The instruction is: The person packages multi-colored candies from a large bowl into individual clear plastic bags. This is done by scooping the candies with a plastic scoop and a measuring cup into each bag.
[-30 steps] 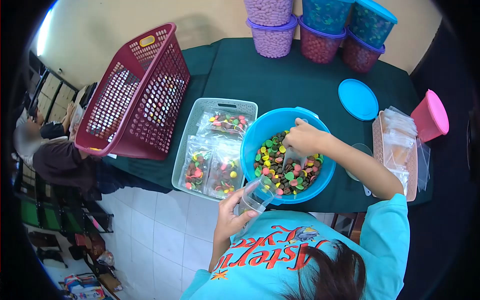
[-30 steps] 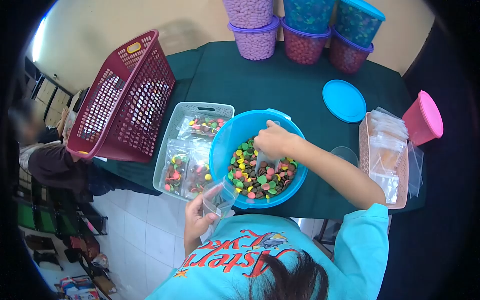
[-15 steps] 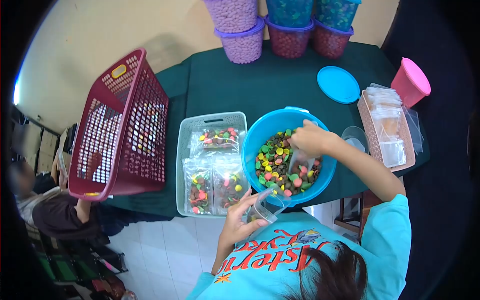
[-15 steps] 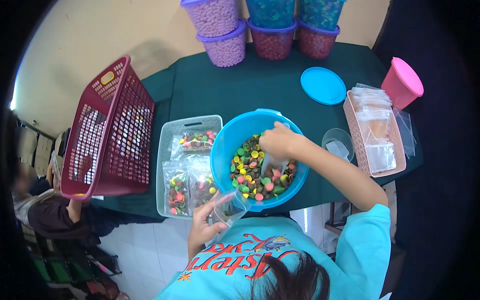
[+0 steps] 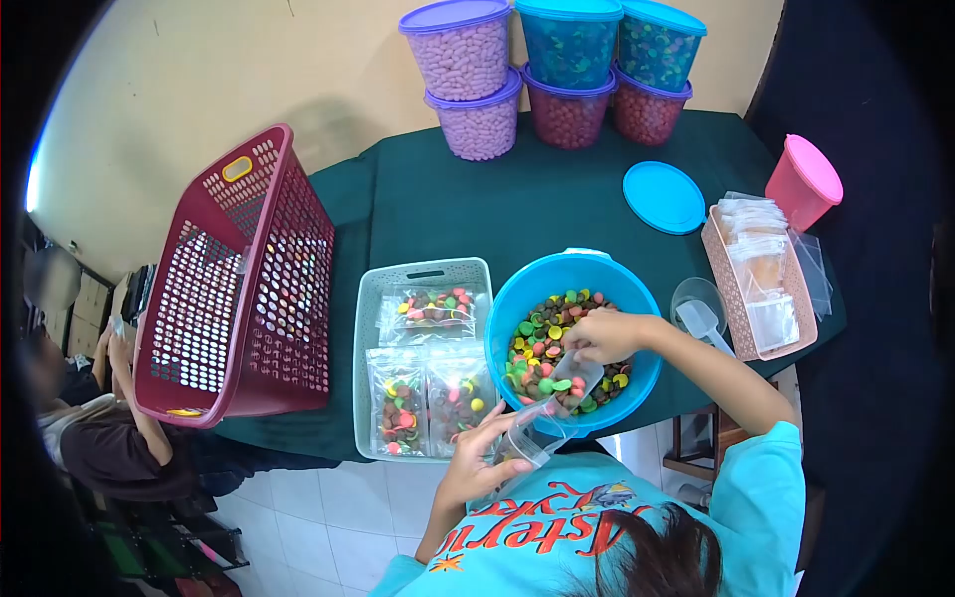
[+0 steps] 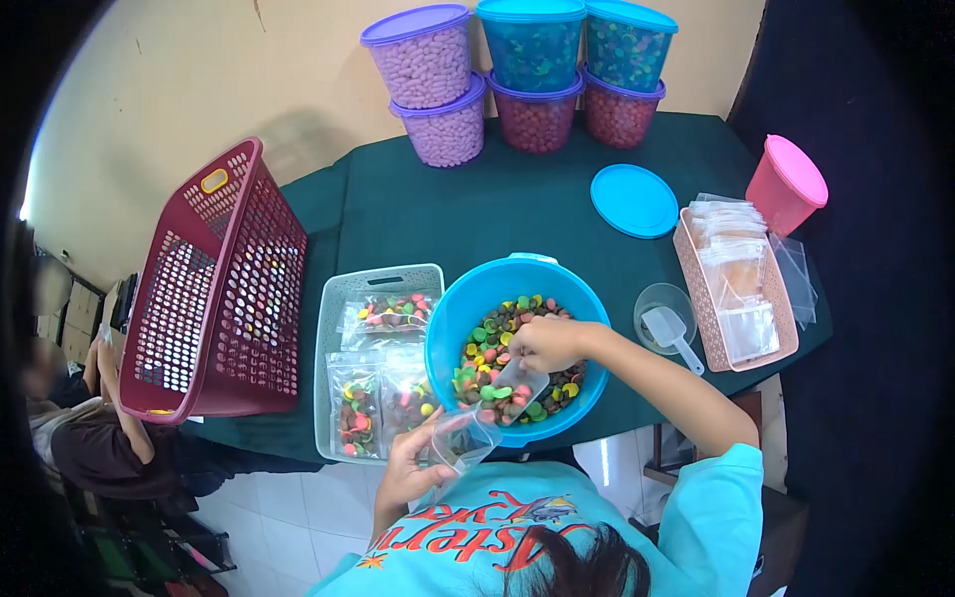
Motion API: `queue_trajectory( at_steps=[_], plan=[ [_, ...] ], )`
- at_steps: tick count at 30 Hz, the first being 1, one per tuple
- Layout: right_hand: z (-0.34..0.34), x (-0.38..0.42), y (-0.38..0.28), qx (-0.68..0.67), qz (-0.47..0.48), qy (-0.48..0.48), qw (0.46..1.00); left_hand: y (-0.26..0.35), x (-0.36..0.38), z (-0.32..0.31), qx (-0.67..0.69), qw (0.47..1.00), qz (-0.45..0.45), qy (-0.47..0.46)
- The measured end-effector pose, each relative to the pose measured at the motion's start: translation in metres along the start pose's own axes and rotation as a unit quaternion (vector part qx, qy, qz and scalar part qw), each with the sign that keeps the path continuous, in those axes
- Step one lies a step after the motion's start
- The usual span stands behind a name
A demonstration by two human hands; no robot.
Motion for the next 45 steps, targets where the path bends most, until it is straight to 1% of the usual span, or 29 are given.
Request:
queue_trajectory(
  at_steps=[1,2,3,5,7,8,9,10,11,13,15,17,19,21,22,23,25,26,27,29,30,32,37,39,40,41,42,43,45],
  plan=[
    [-0.001,-0.003,-0.002,-0.025,0.005,-0.030,0.999,0.001,-0.001,-0.001,-0.007,1.000,-0.008,0.006],
    [-0.002,-0.005,-0.004,0.007,0.029,-0.003,1.000,0.001,-0.001,-0.001,-0.009,1.000,-0.008,0.010],
    [-0.001,-0.007,-0.003,0.010,0.033,-0.006,0.999,0.001,0.000,-0.003,-0.013,1.000,-0.003,0.019],
    [0.004,-0.013,-0.002,-0.020,0.064,-0.028,0.997,0.003,0.003,-0.006,-0.019,0.999,0.006,0.037],
    [0.008,-0.015,0.002,-0.019,0.098,-0.029,0.995,0.007,0.004,-0.011,-0.014,0.997,-0.002,0.082],
    [0.012,-0.012,0.003,-0.034,0.114,-0.006,0.993,0.006,0.006,-0.014,-0.016,0.996,0.001,0.093],
    [0.019,-0.007,-0.001,-0.050,0.130,0.017,0.990,0.004,0.009,-0.016,0.003,0.991,0.001,0.131],
    [0.027,0.001,-0.008,-0.083,0.088,-0.004,0.993,0.002,0.011,-0.019,0.021,0.985,0.000,0.169],
    [0.028,0.000,-0.006,-0.077,0.095,-0.012,0.992,0.003,0.012,-0.022,0.019,0.983,0.002,0.180],
    [0.037,0.003,-0.006,-0.097,0.132,0.032,0.986,0.007,0.012,-0.024,0.013,0.966,-0.022,0.258],
    [0.049,0.009,-0.011,-0.077,0.174,0.043,0.981,0.007,0.013,-0.026,-0.024,0.957,-0.011,0.290],
    [0.061,0.015,-0.016,-0.063,0.213,0.075,0.972,0.006,0.014,-0.030,-0.101,0.945,-0.007,0.312],
    [0.075,0.025,-0.032,-0.051,0.214,0.074,0.973,0.012,0.008,-0.036,-0.128,0.935,0.012,0.330],
    [0.084,0.029,-0.037,-0.035,0.170,0.059,0.983,0.018,0.000,-0.042,-0.192,0.921,0.036,0.338],
    [0.090,0.036,-0.050,0.027,0.183,0.067,0.981,0.020,-0.004,-0.045,-0.193,0.919,0.037,0.343],
    [0.091,0.039,-0.058,0.029,0.186,0.064,0.980,0.022,-0.008,-0.048,-0.204,0.913,0.042,0.352],
    [0.090,0.043,-0.074,0.235,0.133,0.075,0.960,0.028,-0.016,-0.053,-0.215,0.905,0.050,0.363],
    [0.086,0.051,-0.090,0.332,0.122,0.069,0.933,0.033,-0.021,-0.055,-0.230,0.900,0.055,0.365],
    [0.078,0.053,-0.100,0.333,0.125,0.067,0.932,0.035,-0.024,-0.057,-0.244,0.895,0.060,0.367],
    [0.060,0.061,-0.120,0.438,0.160,0.164,0.869,0.036,-0.027,-0.058,-0.257,0.892,0.054,0.369],
    [0.054,0.066,-0.131,0.438,0.161,0.164,0.869,0.036,-0.028,-0.058,-0.270,0.889,0.046,0.367],
    [0.046,0.074,-0.145,0.531,0.093,0.153,0.828,0.038,-0.027,-0.058,-0.275,0.888,0.041,0.367],
    [0.068,0.073,-0.124,0.456,0.149,0.219,0.850,0.032,-0.022,-0.053,-0.257,0.892,0.009,0.372],
    [0.081,0.067,-0.104,0.335,0.141,0.163,0.917,0.027,-0.019,-0.049,-0.198,0.904,0.022,0.378],
    [0.084,0.068,-0.095,0.334,0.136,0.163,0.918,0.027,-0.018,-0.047,-0.195,0.906,0.021,0.375],
    [0.089,0.069,-0.083,0.190,0.103,0.164,0.963,0.028,-0.018,-0.045,-0.219,0.905,0.013,0.364],
    [0.092,0.071,-0.070,0.041,0.068,0.163,0.983,0.029,-0.018,-0.042,-0.244,0.903,0.004,0.353],
    [0.088,0.071,-0.058,0.040,0.062,0.168,0.983,0.028,-0.017,-0.038,-0.242,0.906,-0.001,0.348],
    [0.072,0.068,-0.031,0.079,0.018,0.258,0.963,0.025,-0.016,-0.033,-0.238,0.915,-0.007,0.326]
  ],
)
Point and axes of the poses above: each hand's wrist, its own x-axis away from the middle knuckle, its own z-axis out of the back of the hand, y = z × x, the point moved 3 cm from there along -x, towards the middle knuckle, and after that the axes turned 12 degrees about -y, right-handed, at the moved point
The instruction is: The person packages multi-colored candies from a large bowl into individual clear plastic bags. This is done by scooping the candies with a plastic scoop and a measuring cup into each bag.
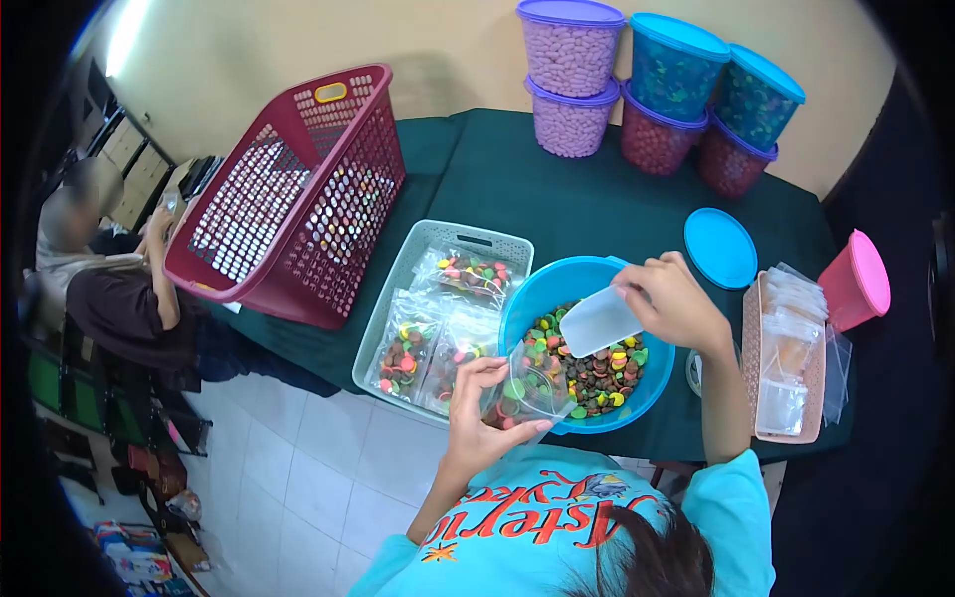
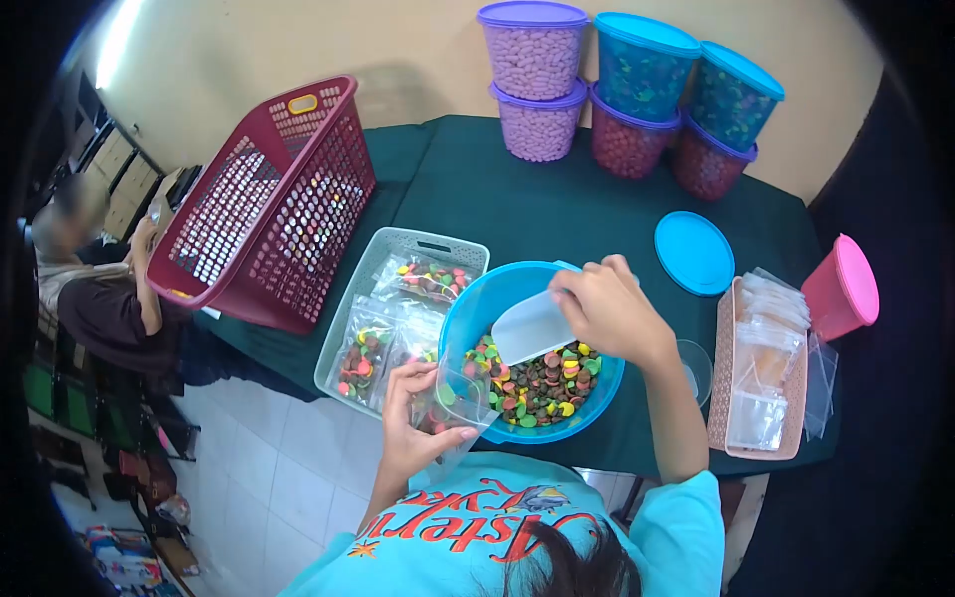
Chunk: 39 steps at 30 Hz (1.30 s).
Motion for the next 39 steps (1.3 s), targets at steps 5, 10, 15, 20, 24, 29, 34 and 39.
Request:
queue_trajectory(
  at_steps=[5,10,15,20,24,29,34,39],
  plan=[
    [-0.041,0.035,-0.008,0.034,0.014,0.140,0.989,-0.013,-0.013,0.004,0.040,0.999,-0.013,-0.035],
    [-0.061,0.060,-0.061,-0.202,0.074,0.098,0.972,-0.008,-0.031,0.004,0.016,0.998,0.000,-0.065],
    [-0.088,0.054,-0.066,-0.293,0.004,0.207,0.934,0.004,-0.043,0.005,0.014,0.992,-0.006,-0.126],
    [-0.089,0.054,-0.055,-0.484,-0.015,0.244,0.840,-0.012,-0.047,0.009,0.263,0.952,0.064,-0.139],
    [-0.102,0.049,-0.046,-0.597,0.008,0.240,0.766,-0.016,-0.045,0.001,0.295,0.921,0.152,-0.204],
    [-0.099,0.052,-0.047,-0.609,0.061,0.148,0.777,-0.018,-0.034,-0.014,0.416,0.890,0.126,-0.140],
    [-0.102,0.048,-0.050,-0.582,0.094,0.060,0.805,-0.012,-0.027,-0.021,0.431,0.893,0.107,-0.071],
    [-0.086,0.062,-0.032,-0.554,0.101,-0.021,0.826,0.002,-0.013,-0.028,0.411,0.910,0.061,0.006]
  ],
)
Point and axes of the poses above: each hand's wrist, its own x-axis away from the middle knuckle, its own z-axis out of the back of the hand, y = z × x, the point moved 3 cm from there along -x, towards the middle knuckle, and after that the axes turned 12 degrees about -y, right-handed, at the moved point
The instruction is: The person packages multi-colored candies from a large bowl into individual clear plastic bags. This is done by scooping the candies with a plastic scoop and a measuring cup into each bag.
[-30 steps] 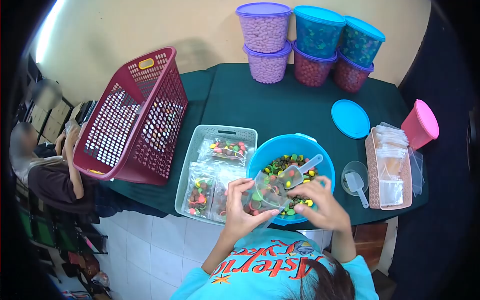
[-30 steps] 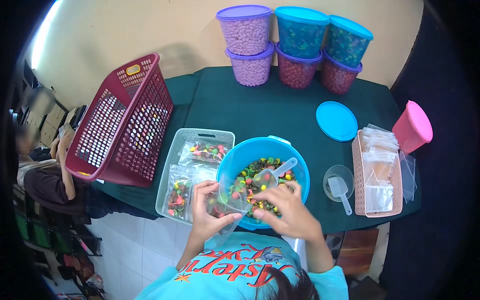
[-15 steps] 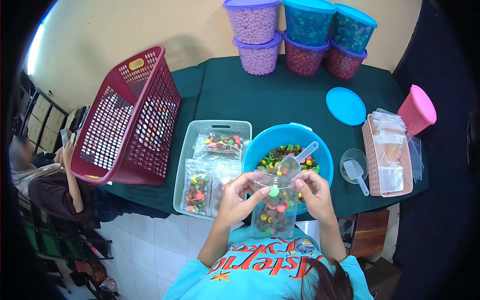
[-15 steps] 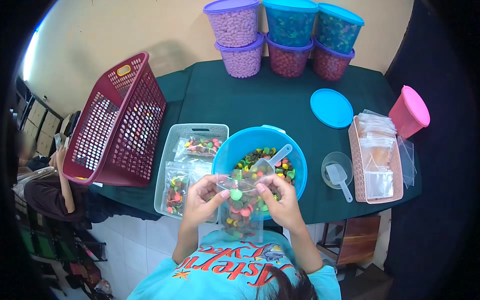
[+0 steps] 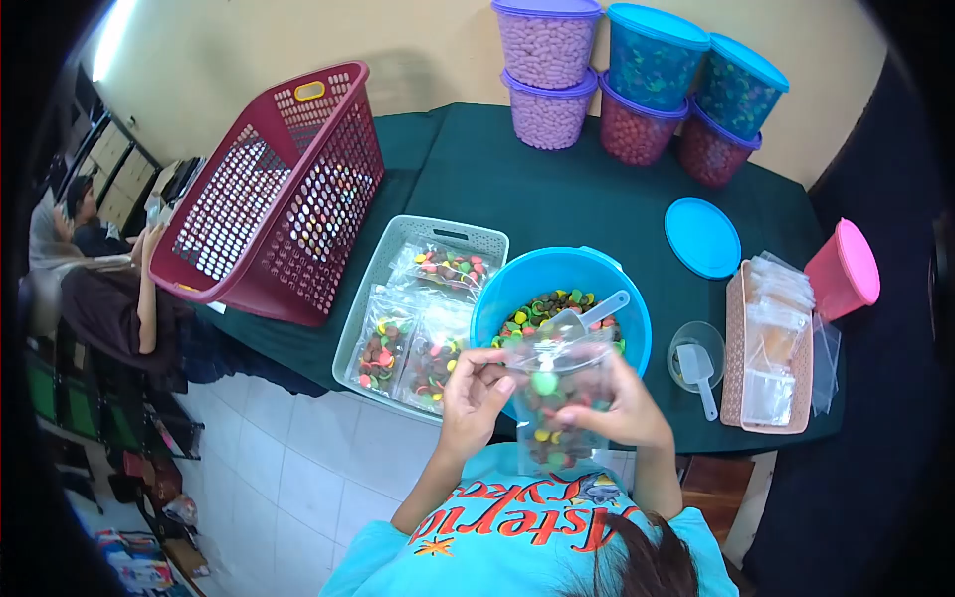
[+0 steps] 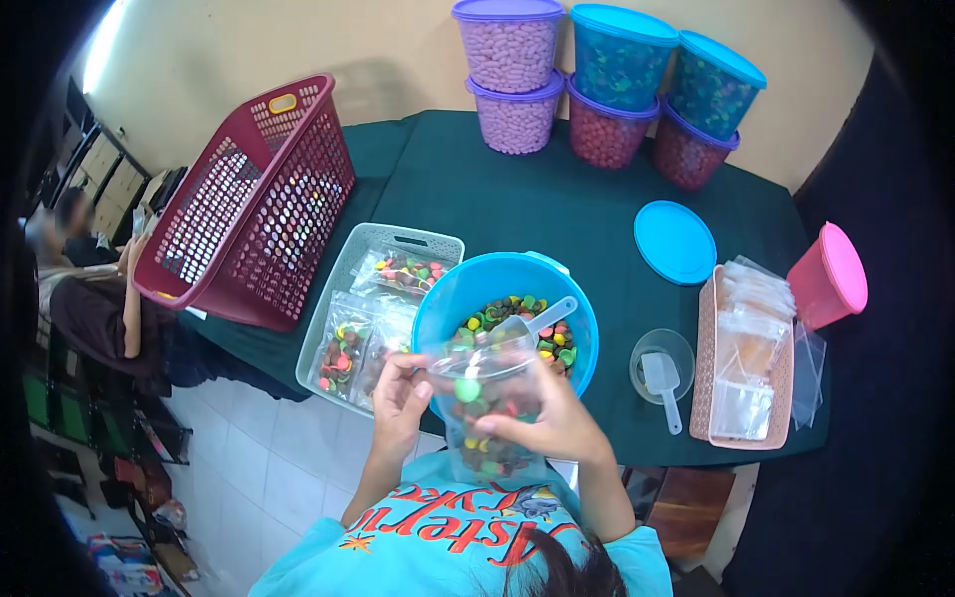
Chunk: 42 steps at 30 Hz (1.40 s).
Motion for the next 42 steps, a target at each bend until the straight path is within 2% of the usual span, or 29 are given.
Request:
queue_trajectory(
  at_steps=[1,3,5,7,9,11,12,15,17,19,20,21,22,23,25,35,37,38,39,41,42],
  plan=[
    [0.007,0.006,-0.007,-0.089,0.045,0.046,0.994,0.000,0.005,-0.001,0.019,1.000,0.006,-0.001],
    [0.027,0.016,-0.018,-0.137,0.035,0.066,0.988,-0.001,0.014,-0.001,0.038,0.999,0.008,0.001],
    [0.047,0.026,-0.017,-0.117,0.015,0.028,0.993,-0.005,0.023,0.001,0.016,0.999,0.013,0.043],
    [0.056,0.030,-0.016,-0.079,-0.077,-0.080,0.991,-0.005,0.027,-0.003,0.016,0.998,0.004,0.053],
    [0.071,0.029,-0.014,-0.120,-0.085,-0.051,0.988,-0.006,0.030,-0.010,0.004,0.998,-0.005,0.070],
    [0.070,0.035,-0.019,-0.075,-0.114,-0.125,0.983,-0.008,0.034,-0.016,0.000,0.997,-0.010,0.076],
    [0.070,0.036,-0.012,-0.064,-0.100,-0.168,0.979,-0.010,0.036,-0.019,-0.003,0.996,-0.010,0.084],
    [0.091,0.035,-0.017,-0.054,-0.135,-0.120,0.982,-0.011,0.042,-0.027,-0.013,0.995,-0.010,0.094],
    [0.093,0.035,-0.018,-0.046,-0.155,-0.149,0.975,-0.012,0.046,-0.035,-0.020,0.995,-0.008,0.100],
    [0.089,0.037,-0.016,0.031,-0.167,-0.225,0.959,-0.012,0.048,-0.043,-0.016,0.995,-0.005,0.095],
    [0.097,0.036,-0.006,0.069,-0.080,-0.202,0.974,-0.013,0.049,-0.045,-0.016,0.995,-0.005,0.096],
    [0.100,0.039,-0.012,-0.035,-0.160,-0.159,0.973,-0.015,0.049,-0.048,-0.021,0.996,-0.001,0.086],
    [0.101,0.041,-0.013,-0.036,-0.163,-0.169,0.971,-0.016,0.050,-0.050,-0.025,0.997,0.002,0.075],
    [0.101,0.042,-0.014,-0.037,-0.165,-0.179,0.969,-0.016,0.049,-0.052,-0.026,0.997,0.002,0.074],
    [0.101,0.044,-0.003,0.050,-0.149,-0.231,0.960,-0.015,0.047,-0.056,-0.046,0.997,0.013,0.059],
    [0.119,0.041,-0.006,-0.006,-0.146,-0.157,0.977,-0.013,0.047,-0.058,-0.056,0.997,0.020,0.059],
    [0.106,0.042,-0.015,0.040,-0.160,-0.232,0.959,-0.012,0.047,-0.058,-0.076,0.994,0.033,0.078],
    [0.110,0.040,-0.008,0.078,-0.122,-0.229,0.963,-0.011,0.046,-0.057,-0.077,0.994,0.032,0.077],
    [0.109,0.040,-0.009,0.078,-0.122,-0.229,0.962,-0.011,0.046,-0.056,-0.070,0.994,0.030,0.080],
    [0.109,0.040,-0.016,-0.039,-0.112,-0.179,0.977,-0.009,0.046,-0.055,-0.061,0.994,0.026,0.085],
    [0.107,0.041,-0.020,-0.015,-0.132,-0.192,0.972,-0.007,0.045,-0.055,-0.060,0.995,0.026,0.074]
  ],
)
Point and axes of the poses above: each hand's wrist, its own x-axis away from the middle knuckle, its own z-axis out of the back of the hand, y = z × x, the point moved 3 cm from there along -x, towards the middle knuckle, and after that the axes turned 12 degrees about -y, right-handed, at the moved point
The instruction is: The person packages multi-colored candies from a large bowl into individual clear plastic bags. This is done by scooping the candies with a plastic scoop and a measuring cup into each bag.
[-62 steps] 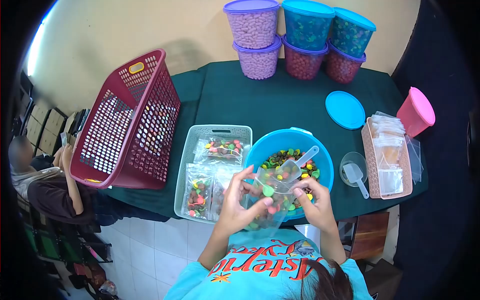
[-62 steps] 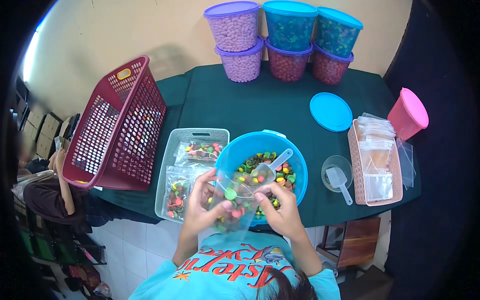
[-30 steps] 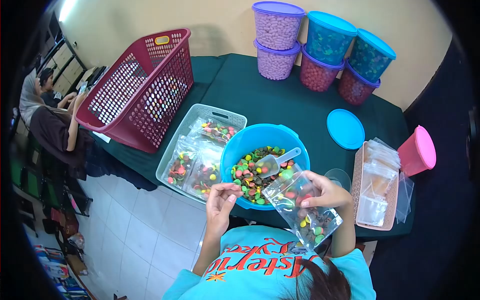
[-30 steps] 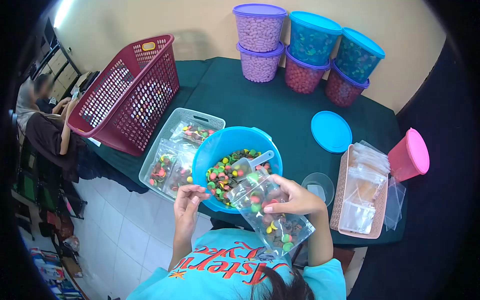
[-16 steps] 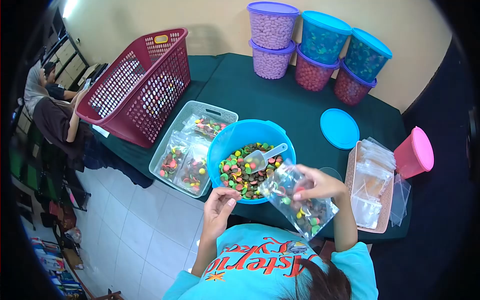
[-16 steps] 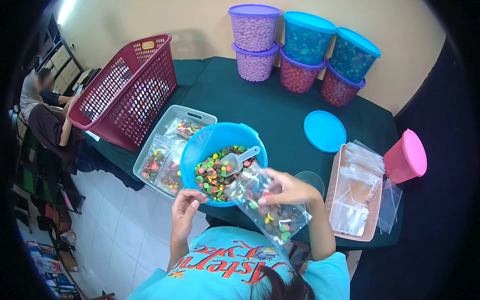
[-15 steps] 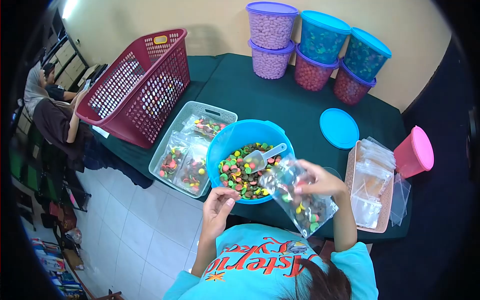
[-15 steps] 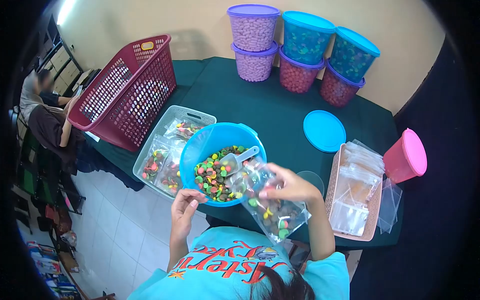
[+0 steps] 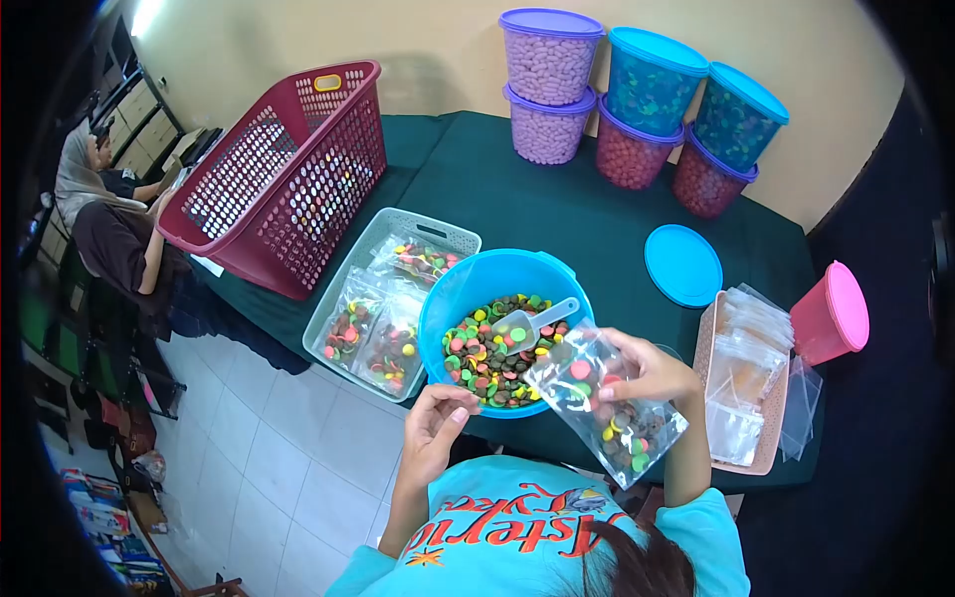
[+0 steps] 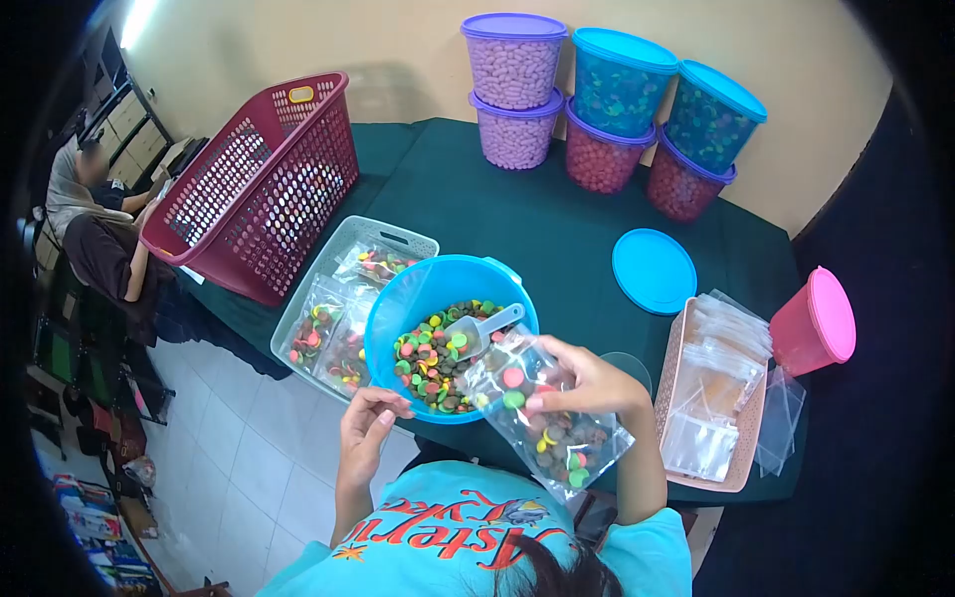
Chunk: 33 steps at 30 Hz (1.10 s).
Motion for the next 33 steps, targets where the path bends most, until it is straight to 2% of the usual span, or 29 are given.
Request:
queue_trajectory(
  at_steps=[1,3,5,7,9,11,12,13,15,16,18,20,22,23,25,26,28,32,33],
  plan=[
    [-0.002,-0.002,0.000,0.000,0.001,-0.001,1.000,0.002,-0.002,0.002,0.000,1.000,-0.001,-0.012],
    [-0.005,-0.007,-0.003,-0.034,0.090,0.044,0.994,0.007,-0.006,0.005,-0.001,0.999,0.004,-0.034],
    [-0.014,-0.008,-0.015,-0.084,0.070,0.043,0.993,0.011,-0.014,0.006,0.001,0.998,0.010,-0.061],
    [-0.026,-0.015,-0.020,-0.064,0.107,0.112,0.986,0.015,-0.025,0.003,-0.008,0.996,0.015,-0.083],
    [-0.036,-0.030,-0.009,0.021,0.214,0.165,0.963,0.014,-0.037,0.002,-0.011,0.994,0.013,-0.105],
    [-0.050,-0.039,-0.010,0.103,0.212,0.179,0.955,0.017,-0.049,-0.001,0.042,0.990,-0.063,-0.120],
    [-0.059,-0.044,-0.010,0.109,0.196,0.201,0.954,0.021,-0.055,0.000,-0.028,0.988,-0.095,-0.120],
    [-0.066,-0.050,-0.012,0.127,0.188,0.203,0.953,0.019,-0.057,0.000,-0.025,0.987,-0.094,-0.126],
    [-0.079,-0.061,-0.013,0.069,0.263,0.267,0.924,0.014,-0.059,0.003,-0.033,0.992,-0.048,-0.108],
    [-0.082,-0.066,-0.011,0.067,0.264,0.274,0.922,0.014,-0.062,0.004,-0.039,0.993,-0.052,-0.096],
    [-0.082,-0.071,-0.001,-0.081,0.314,0.354,0.877,0.010,-0.067,0.010,-0.032,0.994,-0.030,-0.103],
    [-0.083,-0.076,0.003,-0.081,0.316,0.368,0.871,0.009,-0.071,0.016,-0.023,0.993,-0.005,-0.111],
    [-0.088,-0.081,-0.002,-0.075,0.317,0.415,0.849,0.009,-0.073,0.021,0.075,0.992,0.012,-0.096],
    [-0.088,-0.082,0.002,-0.079,0.314,0.422,0.847,0.007,-0.074,0.024,0.076,0.992,0.019,-0.100],
    [-0.088,-0.083,0.007,0.030,0.292,0.462,0.837,0.007,-0.076,0.032,0.000,0.992,-0.037,-0.118],
    [-0.088,-0.086,0.008,0.029,0.290,0.465,0.836,0.008,-0.078,0.033,0.001,0.992,-0.034,-0.121],
    [-0.091,-0.090,0.006,0.091,0.302,0.518,0.795,0.013,-0.081,0.034,-0.035,0.987,-0.091,-0.129],
    [-0.093,-0.098,0.007,0.016,0.292,0.503,0.813,0.009,-0.082,0.039,0.043,0.992,-0.049,-0.112],
    [-0.092,-0.098,0.007,0.014,0.315,0.483,0.817,0.009,-0.083,0.039,0.046,0.991,-0.020,-0.121]
  ],
)
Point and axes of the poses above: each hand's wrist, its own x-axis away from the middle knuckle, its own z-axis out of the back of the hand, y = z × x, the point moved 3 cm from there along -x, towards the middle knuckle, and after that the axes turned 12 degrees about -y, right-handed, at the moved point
